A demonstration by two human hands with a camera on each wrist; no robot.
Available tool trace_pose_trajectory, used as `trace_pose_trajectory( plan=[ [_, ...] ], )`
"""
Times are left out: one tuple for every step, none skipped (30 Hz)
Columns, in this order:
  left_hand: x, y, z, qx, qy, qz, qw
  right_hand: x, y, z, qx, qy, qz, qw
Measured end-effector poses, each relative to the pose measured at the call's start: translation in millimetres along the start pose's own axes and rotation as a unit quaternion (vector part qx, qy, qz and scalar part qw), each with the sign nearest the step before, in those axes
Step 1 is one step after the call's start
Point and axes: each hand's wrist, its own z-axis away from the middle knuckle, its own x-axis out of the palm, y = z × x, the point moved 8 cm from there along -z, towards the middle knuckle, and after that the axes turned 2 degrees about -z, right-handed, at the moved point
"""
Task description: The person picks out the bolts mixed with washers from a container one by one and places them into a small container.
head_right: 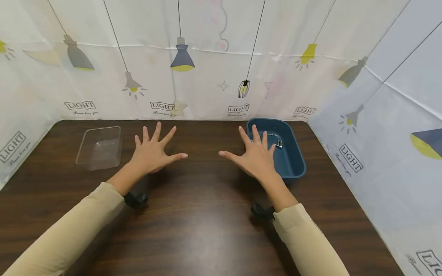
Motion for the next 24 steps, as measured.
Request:
trace_pose_trajectory(
  plan=[
    [-0.2,1.5,0.4,0.003,0.002,0.003,1.0000,-4.8,1.7,3.0,-0.004,0.006,-0.010,1.000],
    [-0.2,2.9,0.8,0.006,0.002,0.008,1.0000,-10.1,3.4,5.6,-0.009,0.014,-0.019,1.000],
    [-0.3,4.2,1.1,0.008,0.004,0.010,0.9999,-16.0,4.9,8.0,-0.014,0.024,-0.028,0.999],
    [-0.8,5.5,1.4,0.011,0.008,0.012,0.9998,-21.9,6.2,10.2,-0.021,0.034,-0.038,0.998],
    [-1.5,6.6,1.9,0.012,0.013,0.014,0.9997,-27.6,7.3,12.3,-0.028,0.044,-0.050,0.997],
    [-2.3,7.8,2.6,0.014,0.017,0.015,0.9996,-32.8,8.6,14.0,-0.035,0.055,-0.059,0.996],
    [-2.8,8.8,3.5,0.015,0.021,0.016,0.9995,-37.5,10.4,15.7,-0.039,0.065,-0.069,0.995],
    [-3.4,10.1,4.5,0.017,0.024,0.018,0.9994,-41.6,12.7,17.3,-0.041,0.075,-0.082,0.993],
    [-3.8,11.5,5.5,0.018,0.027,0.020,0.9993,-45.0,15.3,18.8,-0.043,0.083,-0.092,0.991],
    [-4.1,13.0,6.4,0.020,0.029,0.022,0.9991,-48.1,18.3,20.0,-0.044,0.090,-0.101,0.990],
    [-4.1,14.9,7.4,0.021,0.031,0.026,0.9990,-51.0,21.3,21.0,-0.047,0.099,-0.109,0.988],
    [-3.9,16.9,8.4,0.022,0.031,0.031,0.9988,-53.6,24.8,21.8,-0.049,0.108,-0.115,0.986],
    [-3.5,19.2,9.2,0.023,0.030,0.040,0.9985,-56.3,28.2,22.5,-0.052,0.117,-0.122,0.984],
    [-3.3,21.8,9.8,0.025,0.029,0.048,0.9981,-58.7,31.4,22.9,-0.058,0.126,-0.126,0.982],
    [-3.1,24.2,9.9,0.026,0.029,0.058,0.9975,-61.1,34.6,23.0,-0.066,0.135,-0.128,0.980],
    [-2.6,26.1,10.2,0.027,0.029,0.069,0.9968,-62.9,37.4,22.5,-0.074,0.144,-0.131,0.978],
    [-2.1,28.2,10.6,0.027,0.029,0.080,0.9960,-64.3,40.3,22.0,-0.081,0.153,-0.134,0.976],
    [-1.4,30.4,10.7,0.028,0.028,0.090,0.9951,-65.6,43.5,21.7,-0.087,0.160,-0.135,0.974],
    [-0.9,32.6,10.6,0.030,0.027,0.100,0.9941,-66.9,46.9,21.7,-0.094,0.168,-0.138,0.972],
    [-0.8,35.0,10.5,0.032,0.028,0.109,0.9931,-68.0,50.6,21.8,-0.098,0.176,-0.141,0.969],
    [-0.8,37.4,10.4,0.033,0.029,0.120,0.9918,-69.4,54.5,22.3,-0.101,0.184,-0.143,0.967],
    [-0.4,40.0,10.3,0.035,0.030,0.129,0.9906,-71.0,58.2,22.9,-0.104,0.193,-0.146,0.965],
    [0.0,42.5,9.9,0.037,0.032,0.136,0.9896,-72.7,61.9,23.6,-0.106,0.202,-0.148,0.962],
    [0.3,45.1,9.3,0.040,0.034,0.143,0.9883,-74.7,65.2,24.4,-0.110,0.213,-0.151,0.959]
  ],
)
